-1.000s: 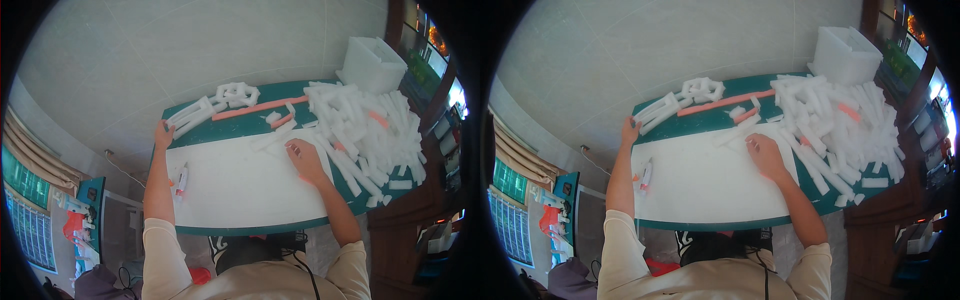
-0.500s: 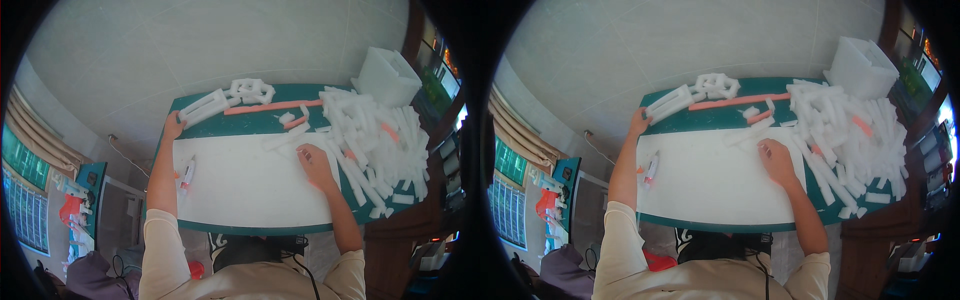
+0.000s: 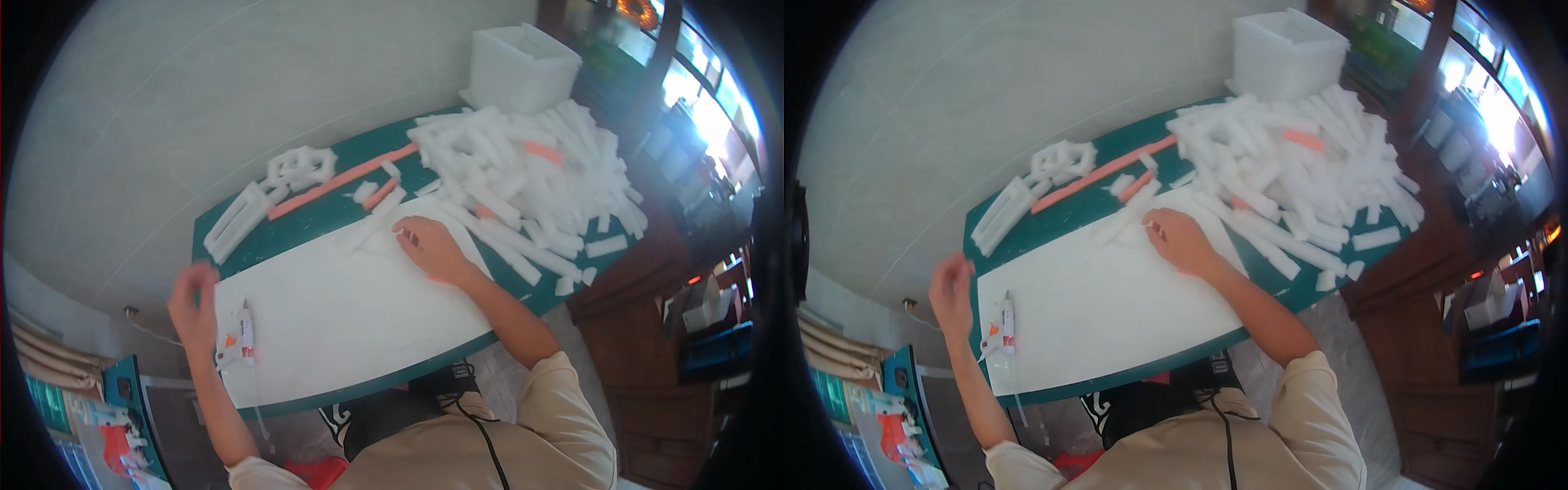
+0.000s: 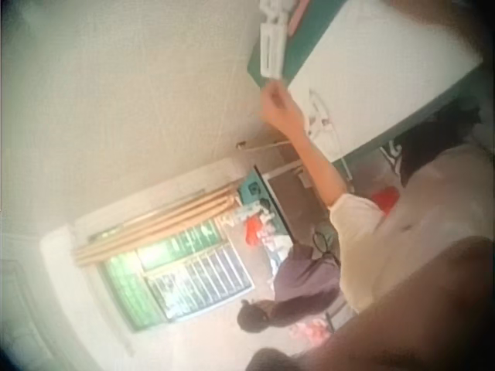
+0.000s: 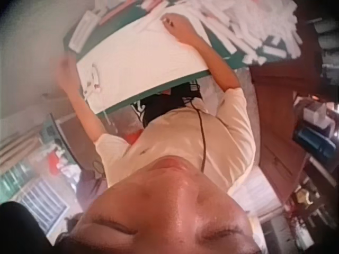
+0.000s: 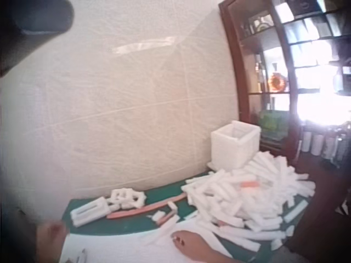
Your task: Gluing foam pieces together using a hot glue gun
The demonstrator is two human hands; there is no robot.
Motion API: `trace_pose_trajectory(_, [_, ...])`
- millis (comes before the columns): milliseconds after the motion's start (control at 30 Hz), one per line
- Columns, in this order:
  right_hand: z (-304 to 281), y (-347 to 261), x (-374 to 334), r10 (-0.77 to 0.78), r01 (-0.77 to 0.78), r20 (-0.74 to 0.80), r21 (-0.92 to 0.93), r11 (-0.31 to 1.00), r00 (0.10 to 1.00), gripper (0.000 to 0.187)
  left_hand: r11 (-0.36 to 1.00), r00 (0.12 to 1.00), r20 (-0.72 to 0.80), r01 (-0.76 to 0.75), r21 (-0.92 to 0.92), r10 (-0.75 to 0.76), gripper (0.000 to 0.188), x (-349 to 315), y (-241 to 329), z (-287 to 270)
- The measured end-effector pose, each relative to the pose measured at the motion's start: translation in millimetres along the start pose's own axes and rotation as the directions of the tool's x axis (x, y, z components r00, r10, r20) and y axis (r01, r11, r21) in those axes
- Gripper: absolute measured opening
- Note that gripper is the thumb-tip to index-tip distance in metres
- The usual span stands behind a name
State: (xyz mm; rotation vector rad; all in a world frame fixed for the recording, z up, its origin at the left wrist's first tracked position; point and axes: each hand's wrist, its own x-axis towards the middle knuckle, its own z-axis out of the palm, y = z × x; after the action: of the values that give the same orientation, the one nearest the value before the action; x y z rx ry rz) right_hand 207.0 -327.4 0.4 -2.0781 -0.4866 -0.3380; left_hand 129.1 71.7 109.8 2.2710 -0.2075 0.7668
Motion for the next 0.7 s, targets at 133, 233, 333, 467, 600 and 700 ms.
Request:
trace_pose_trajectory(133, [-17.6,-9.5,3.9,-0.224,0.198,-0.127,-0.188,0.962,0.966,0.012,0.995,0.965,0.243,-0.089,-0.050,0.099,0.011,-78.0,64.7,6.1])
trace_pose_trajectory(233, [-44.0,-15.7,13.1,-0.345,0.259,-0.186,-0.373,0.891,0.920,0.014,0.985,0.962,0.255,0.132,-0.111,-0.100,0.012,-120.2,66.9,23.9])
trace_pose_trajectory(333, [-78.8,-20.2,8.1,-0.279,0.107,-0.383,-0.413,0.905,0.881,0.014,0.953,0.953,0.208,0.255,-0.162,-0.220,0.014,-159.7,46.0,52.2])
trace_pose_trajectory(467, [-116.9,-25.3,-16.6,-0.091,-0.155,-0.530,-0.401,0.903,0.843,0.014,0.936,0.963,0.092,0.266,-0.229,-0.252,0.014,-190.1,40.7,72.3])
trace_pose_trajectory(600, [-123.7,1.1,-45.6,-0.188,-0.194,-0.560,-0.551,0.812,0.807,0.015,0.935,0.954,0.010,0.294,-0.197,-0.298,0.014,-204.2,36.7,88.6])
trace_pose_trajectory(700, [-106.2,12.7,-56.5,-0.287,-0.185,-0.494,-0.705,0.684,0.821,0.024,0.965,0.973,-0.037,0.219,-0.145,-0.227,0.015,-205.0,34.1,87.4])
